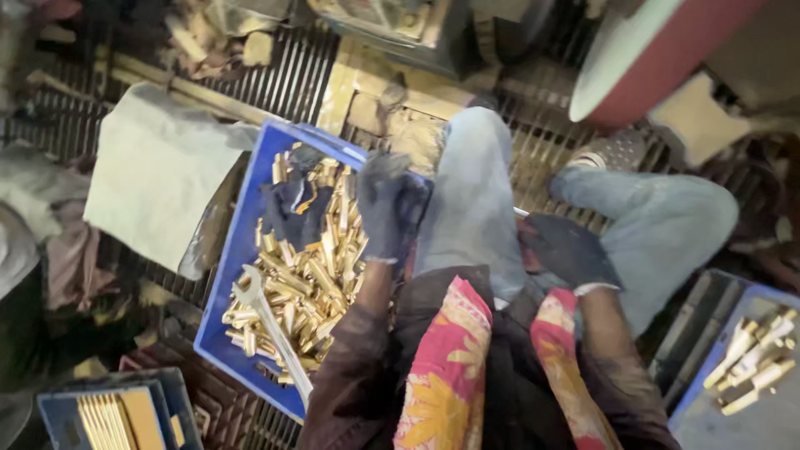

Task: The person holds a metal component and presses different sides of it against a moving abrasive belt, then returns the component to a blue bin.

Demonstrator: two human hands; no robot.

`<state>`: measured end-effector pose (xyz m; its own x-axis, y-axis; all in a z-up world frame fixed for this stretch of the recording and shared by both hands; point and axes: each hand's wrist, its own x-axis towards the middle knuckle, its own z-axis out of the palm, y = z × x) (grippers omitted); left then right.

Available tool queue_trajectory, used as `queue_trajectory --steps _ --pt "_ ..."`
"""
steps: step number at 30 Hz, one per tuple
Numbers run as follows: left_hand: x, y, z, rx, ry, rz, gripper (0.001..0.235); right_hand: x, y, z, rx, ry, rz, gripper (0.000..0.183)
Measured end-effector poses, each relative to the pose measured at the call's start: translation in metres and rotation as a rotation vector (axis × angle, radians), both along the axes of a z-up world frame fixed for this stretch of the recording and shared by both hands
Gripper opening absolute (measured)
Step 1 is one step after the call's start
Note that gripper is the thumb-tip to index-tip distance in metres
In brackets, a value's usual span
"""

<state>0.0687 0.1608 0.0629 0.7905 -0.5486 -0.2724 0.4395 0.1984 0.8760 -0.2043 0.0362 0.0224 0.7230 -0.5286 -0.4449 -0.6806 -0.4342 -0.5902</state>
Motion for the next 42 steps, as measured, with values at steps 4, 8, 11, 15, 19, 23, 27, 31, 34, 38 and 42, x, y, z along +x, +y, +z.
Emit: queue_trajectory --steps 4,8,11,15,19,23,27,31,34,38,42 --pt "0.052 0.07 -0.018 0.185 -0.275 0.269 0.044 -0.012 -0.004 -0.023 -0.069 -0.216 -0.114 0.036" --pt "0.079 0.092 -0.048 0.685 -0.509 0.078 0.038 -0.012 -0.008 -0.039 -0.097 -0.198 -0.049 0.037" --pt "0.076 0.078 -0.072 0.879 -0.962 0.02 0.04 -0.017 -0.001 -0.04 -0.107 -0.259 -0.103 0.043" --pt "0.078 0.05 -0.077 1.156 -1.536 -0.018 0.046 -0.018 -0.004 -0.043 -0.062 -0.055 -0.109 0.039" --pt "0.102 0.031 -0.083 1.528 -1.271 -0.447 0.015 -0.03 -0.006 -0.066 -0.433 -0.344 0.285 0.035" --pt "0.105 0.037 -0.097 1.323 -1.509 -0.258 0.011 -0.032 -0.013 -0.093 -0.47 -0.186 0.392 0.041" --pt "0.099 0.039 -0.101 1.347 -1.466 -0.119 0.013 -0.03 -0.01 -0.093 -0.205 -0.238 0.019 0.039" --pt "0.085 0.044 -0.1 1.192 -1.423 0.022 0.026 -0.027 -0.011 -0.079 -0.09 -0.127 -0.061 0.042" --pt "0.086 0.05 -0.102 1.064 -1.264 0.068 0.035 -0.027 -0.011 -0.077 -0.077 -0.06 -0.051 0.039" --pt "0.091 0.067 -0.076 0.584 -0.895 0.167 0.045 -0.02 -0.014 -0.08 -0.067 -0.085 -0.03 0.038" --pt "0.087 0.058 -0.023 0.489 -0.466 0.284 0.053 -0.016 -0.015 -0.076 -0.047 -0.088 -0.013 0.039"
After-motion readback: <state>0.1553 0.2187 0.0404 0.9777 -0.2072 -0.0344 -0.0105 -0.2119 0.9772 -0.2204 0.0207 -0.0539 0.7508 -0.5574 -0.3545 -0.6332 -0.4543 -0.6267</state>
